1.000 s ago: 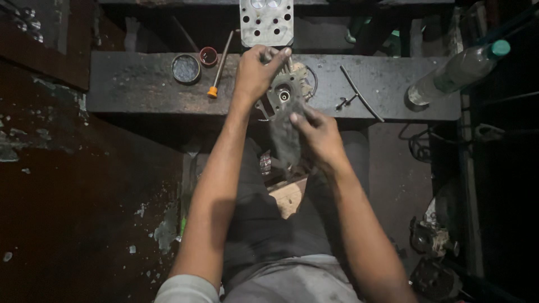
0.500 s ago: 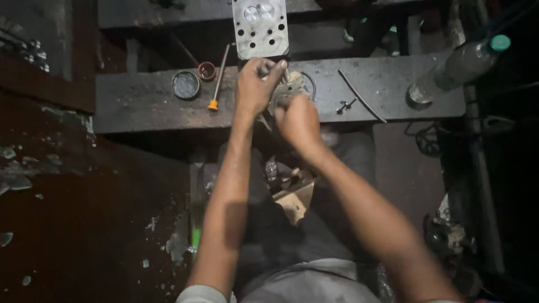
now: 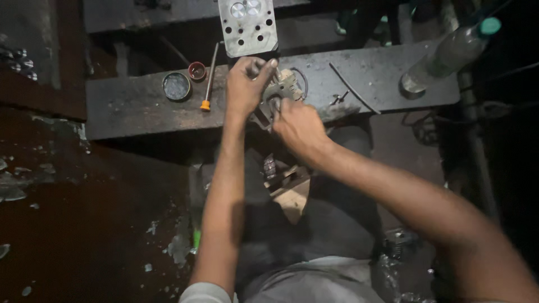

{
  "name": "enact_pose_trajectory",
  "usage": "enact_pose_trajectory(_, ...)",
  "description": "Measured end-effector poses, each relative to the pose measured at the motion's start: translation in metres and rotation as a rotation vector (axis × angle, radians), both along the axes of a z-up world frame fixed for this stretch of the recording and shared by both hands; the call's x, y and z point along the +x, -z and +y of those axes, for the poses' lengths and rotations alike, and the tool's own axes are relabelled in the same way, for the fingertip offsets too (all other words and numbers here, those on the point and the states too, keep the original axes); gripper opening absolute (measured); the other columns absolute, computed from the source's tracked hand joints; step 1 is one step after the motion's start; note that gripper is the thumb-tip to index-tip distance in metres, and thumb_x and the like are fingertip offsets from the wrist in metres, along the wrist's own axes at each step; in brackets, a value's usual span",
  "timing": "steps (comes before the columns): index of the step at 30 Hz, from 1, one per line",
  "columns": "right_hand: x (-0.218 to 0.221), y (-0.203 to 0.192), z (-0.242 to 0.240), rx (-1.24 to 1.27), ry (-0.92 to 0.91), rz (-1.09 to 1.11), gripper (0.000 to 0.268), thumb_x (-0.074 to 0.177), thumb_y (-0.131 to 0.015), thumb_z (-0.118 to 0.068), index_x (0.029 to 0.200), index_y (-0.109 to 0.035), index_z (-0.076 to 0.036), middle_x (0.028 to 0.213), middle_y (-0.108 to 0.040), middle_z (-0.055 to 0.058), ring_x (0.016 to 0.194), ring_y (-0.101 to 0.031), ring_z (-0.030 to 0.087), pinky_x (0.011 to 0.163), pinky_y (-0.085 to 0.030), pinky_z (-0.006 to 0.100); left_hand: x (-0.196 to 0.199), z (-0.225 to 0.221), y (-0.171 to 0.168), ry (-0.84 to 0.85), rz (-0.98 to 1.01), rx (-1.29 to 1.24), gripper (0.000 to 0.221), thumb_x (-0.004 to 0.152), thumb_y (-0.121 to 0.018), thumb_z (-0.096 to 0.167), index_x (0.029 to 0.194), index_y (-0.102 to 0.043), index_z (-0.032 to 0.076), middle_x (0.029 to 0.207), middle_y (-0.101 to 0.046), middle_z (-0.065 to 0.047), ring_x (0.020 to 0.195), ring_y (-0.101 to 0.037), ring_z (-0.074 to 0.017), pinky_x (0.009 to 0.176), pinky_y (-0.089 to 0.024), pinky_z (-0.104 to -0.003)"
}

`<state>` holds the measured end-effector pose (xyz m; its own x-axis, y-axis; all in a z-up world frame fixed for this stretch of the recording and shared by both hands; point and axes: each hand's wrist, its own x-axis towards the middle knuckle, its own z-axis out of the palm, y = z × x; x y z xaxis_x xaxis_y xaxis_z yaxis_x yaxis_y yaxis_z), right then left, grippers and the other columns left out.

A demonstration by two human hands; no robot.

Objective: The person cleans an engine cylinder head using a cloth, applies liquid from a bottle, and manipulates small internal metal components.

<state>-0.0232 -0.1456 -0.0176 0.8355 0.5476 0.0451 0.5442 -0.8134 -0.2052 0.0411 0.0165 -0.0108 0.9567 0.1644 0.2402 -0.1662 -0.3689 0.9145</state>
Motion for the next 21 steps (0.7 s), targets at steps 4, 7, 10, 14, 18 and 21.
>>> enact_pose_trajectory(4, 0.036, 0.001, 0.002, 0.012, 0.119, 0.338, 0.024, 0.094, -0.063, -0.01, 0.11, -0.076, 0.002, 0.106, -0.073, 0.027, 0.097, -0.072, 0.039, 0.081, -0.059, 0.047, -0.006, -0.007, -0.001, -0.04, 0.042, -0.028, 0.033, 0.087, -0.085, 0.033, 0.09, -0.072, 0.002, 0.075, -0.065, -0.003, 0.068, -0.056, -0.0076, 0.062, -0.049, -0.027)
enact_pose_trajectory(7, 0.03, 0.014, -0.004, 0.924, 0.318, 0.935, 0.033, 0.095, -0.061, -0.009, 0.124, -0.069, 0.004, 0.111, -0.074, 0.024, 0.095, -0.074, 0.032, 0.083, -0.062, 0.041, -0.009, -0.004, -0.003, -0.068, 0.047, 0.013, 0.033, 0.087, -0.084, 0.034, 0.089, -0.074, 0.003, 0.074, -0.067, -0.001, 0.067, -0.058, -0.007, 0.061, -0.049, -0.026)
enact_pose_trajectory(10, -0.015, 0.037, -0.022, 1.585, 0.35, 1.301, 0.035, 0.099, -0.059, -0.009, 0.13, -0.064, 0.006, 0.112, -0.073, 0.02, 0.091, -0.073, 0.026, 0.08, -0.062, 0.037, 0.0, -0.002, -0.007, -0.045, 0.055, -0.005, 0.034, 0.087, -0.083, 0.035, 0.089, -0.074, 0.002, 0.073, -0.068, -0.001, 0.066, -0.058, -0.0064, 0.061, -0.049, -0.025)
enact_pose_trajectory(14, -0.078, 0.088, -0.024, 1.519, 0.495, 1.28, 0.029, 0.104, -0.059, -0.011, 0.127, -0.064, 0.006, 0.109, -0.07, 0.016, 0.088, -0.069, 0.019, 0.076, -0.059, 0.032, -0.003, 0.0, -0.001, -0.037, 0.007, 0.017, 0.035, 0.088, -0.085, 0.032, 0.087, -0.072, 0.0, 0.077, -0.067, -0.002, 0.068, -0.057, -0.0068, 0.061, -0.048, -0.025)
enact_pose_trajectory(18, -0.085, 0.119, -0.018, 1.533, 0.648, 0.985, 0.024, 0.109, -0.058, -0.015, 0.122, -0.062, 0.005, 0.106, -0.068, 0.014, 0.085, -0.065, 0.015, 0.073, -0.055, 0.03, -0.004, -0.001, 0.004, -0.012, -0.001, -0.077, 0.03, 0.089, -0.085, 0.028, 0.089, -0.073, 0.0, 0.078, -0.067, 0.0, 0.069, -0.057, -0.0057, 0.063, -0.05, -0.024)
enact_pose_trajectory(21, -0.069, 0.117, -0.017, 1.475, 0.51, 0.735, 0.029, 0.107, -0.055, -0.016, 0.13, -0.062, 0.0, 0.115, -0.068, 0.005, 0.102, -0.06, 0.009, 0.09, -0.051, 0.025, -0.005, 0.006, 0.009, 0.029, 0.042, -0.121, 0.027, 0.09, -0.082, 0.025, 0.097, -0.073, 0.0, 0.079, -0.067, 0.0, 0.072, -0.06, -0.0049, 0.064, -0.05, -0.024)
